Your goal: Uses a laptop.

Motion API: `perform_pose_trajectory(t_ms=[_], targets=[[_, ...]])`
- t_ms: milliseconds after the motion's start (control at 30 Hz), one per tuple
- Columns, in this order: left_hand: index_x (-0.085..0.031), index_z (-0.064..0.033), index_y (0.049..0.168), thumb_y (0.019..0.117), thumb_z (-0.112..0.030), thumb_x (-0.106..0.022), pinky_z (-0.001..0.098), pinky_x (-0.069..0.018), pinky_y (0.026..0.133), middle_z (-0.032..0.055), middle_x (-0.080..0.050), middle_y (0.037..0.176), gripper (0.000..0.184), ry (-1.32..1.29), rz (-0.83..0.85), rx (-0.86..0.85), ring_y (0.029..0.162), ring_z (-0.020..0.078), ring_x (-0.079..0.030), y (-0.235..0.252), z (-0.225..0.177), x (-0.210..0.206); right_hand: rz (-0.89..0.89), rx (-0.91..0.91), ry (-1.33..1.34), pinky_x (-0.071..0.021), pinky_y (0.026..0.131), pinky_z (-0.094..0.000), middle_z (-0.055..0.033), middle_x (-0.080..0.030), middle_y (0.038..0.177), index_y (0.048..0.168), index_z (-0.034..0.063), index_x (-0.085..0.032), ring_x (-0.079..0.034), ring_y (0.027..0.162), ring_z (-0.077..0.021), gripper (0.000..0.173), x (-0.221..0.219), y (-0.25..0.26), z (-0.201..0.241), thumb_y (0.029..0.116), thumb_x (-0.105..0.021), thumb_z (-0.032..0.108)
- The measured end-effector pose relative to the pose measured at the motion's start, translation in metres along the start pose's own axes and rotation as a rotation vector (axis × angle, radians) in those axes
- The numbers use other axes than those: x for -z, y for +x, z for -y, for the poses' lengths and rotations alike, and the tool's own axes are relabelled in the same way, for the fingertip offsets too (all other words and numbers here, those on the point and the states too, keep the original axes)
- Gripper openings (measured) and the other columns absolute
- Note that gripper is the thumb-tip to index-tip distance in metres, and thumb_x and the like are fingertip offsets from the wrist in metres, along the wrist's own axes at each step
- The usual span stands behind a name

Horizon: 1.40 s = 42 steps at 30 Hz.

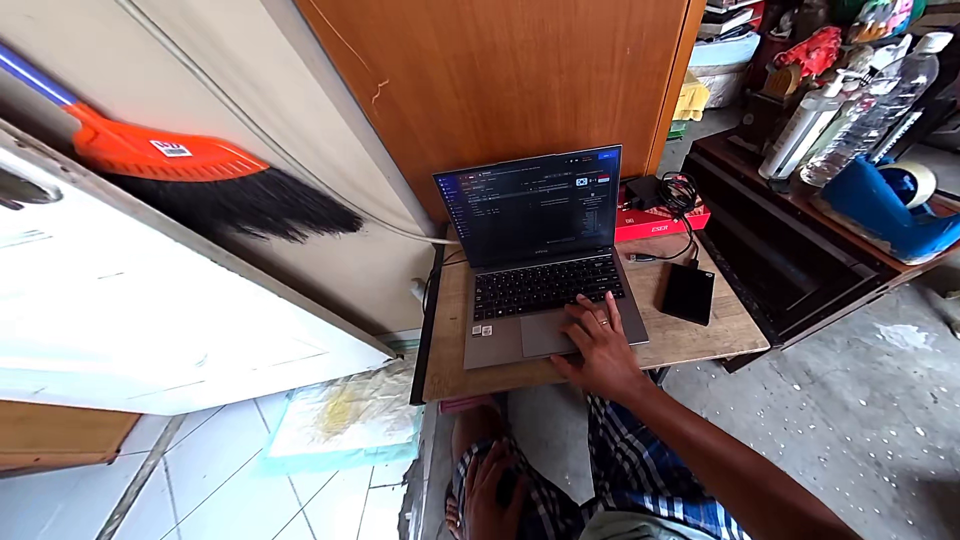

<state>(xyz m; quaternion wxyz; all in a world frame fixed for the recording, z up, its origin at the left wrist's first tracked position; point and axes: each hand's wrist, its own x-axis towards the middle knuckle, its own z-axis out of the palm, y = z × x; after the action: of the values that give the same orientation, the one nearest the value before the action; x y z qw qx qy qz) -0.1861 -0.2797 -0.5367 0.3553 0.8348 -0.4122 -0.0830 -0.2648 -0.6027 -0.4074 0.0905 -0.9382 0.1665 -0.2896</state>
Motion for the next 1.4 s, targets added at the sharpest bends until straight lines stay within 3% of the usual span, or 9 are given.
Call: perform_pose_trajectory(t_ms=[333,1033,1200,1333,1400], targets=[[-0.077,-0.019,0.114,0.0938,-0.043,-0.065,0.0553,-0.0209,0.126,0.0022,-0.063,0.142,0.033,0.001,0.003,-0.001,0.141,0.0189,-0.05,0.0002,0.0015,0.0005,-0.006,-0.011,0.001,-0.0144,0.124,-0.0673,-0.008,-0.062,0.142,0.112,0.0195,-0.074,-0.042,0.147,-0.0323,0.046,-0.0002,-0.0006,-0.0001,0.0909,-0.063,0.059],[-0.077,-0.0195,0.113,0.0928,-0.043,-0.065,0.0552,-0.0217,0.126,0.001,-0.064,0.141,0.033,-0.003,-0.015,-0.004,0.141,0.0181,-0.051,-0.0012,0.0018,-0.0012,-0.018,-0.022,0.011,-0.0142,0.124,-0.0666,-0.0076,-0.063,0.141,0.111,0.0193,-0.075,-0.042,0.147,-0.0313,0.046,0.0003,-0.0012,0.0005,0.0896,-0.065,0.059],[-0.077,-0.0198,0.113,0.0928,-0.042,-0.065,0.0541,-0.0208,0.126,0.0007,-0.064,0.141,0.032,-0.005,-0.019,-0.003,0.141,0.0174,-0.05,-0.001,0.0014,-0.0006,-0.024,-0.004,0.011,-0.0157,0.124,-0.0671,-0.0074,-0.063,0.141,0.116,0.0201,-0.073,-0.043,0.146,-0.0313,0.047,0.0003,-0.0008,0.0003,0.0901,-0.066,0.058],[-0.077,-0.0189,0.113,0.0925,-0.043,-0.065,0.0551,-0.0214,0.126,0.0019,-0.064,0.141,0.033,-0.004,-0.019,-0.007,0.14,0.0182,-0.051,-0.0006,0.001,-0.0002,-0.023,0.013,0.018,-0.0153,0.124,-0.0668,-0.0075,-0.063,0.141,0.111,0.0209,-0.076,-0.044,0.146,-0.0309,0.042,0.0,-0.0013,-0.0001,0.0922,-0.065,0.056],[-0.077,-0.0187,0.113,0.0926,-0.042,-0.065,0.0551,-0.0213,0.126,0.0024,-0.064,0.141,0.033,-0.008,-0.019,-0.003,0.14,0.0185,-0.051,-0.0008,0.0012,-0.0004,-0.037,0.018,0.016,-0.0166,0.124,-0.0665,-0.0073,-0.063,0.14,0.115,0.0207,-0.074,-0.045,0.145,-0.0308,0.043,-0.0006,-0.0012,-0.0002,0.0919,-0.065,0.056]])
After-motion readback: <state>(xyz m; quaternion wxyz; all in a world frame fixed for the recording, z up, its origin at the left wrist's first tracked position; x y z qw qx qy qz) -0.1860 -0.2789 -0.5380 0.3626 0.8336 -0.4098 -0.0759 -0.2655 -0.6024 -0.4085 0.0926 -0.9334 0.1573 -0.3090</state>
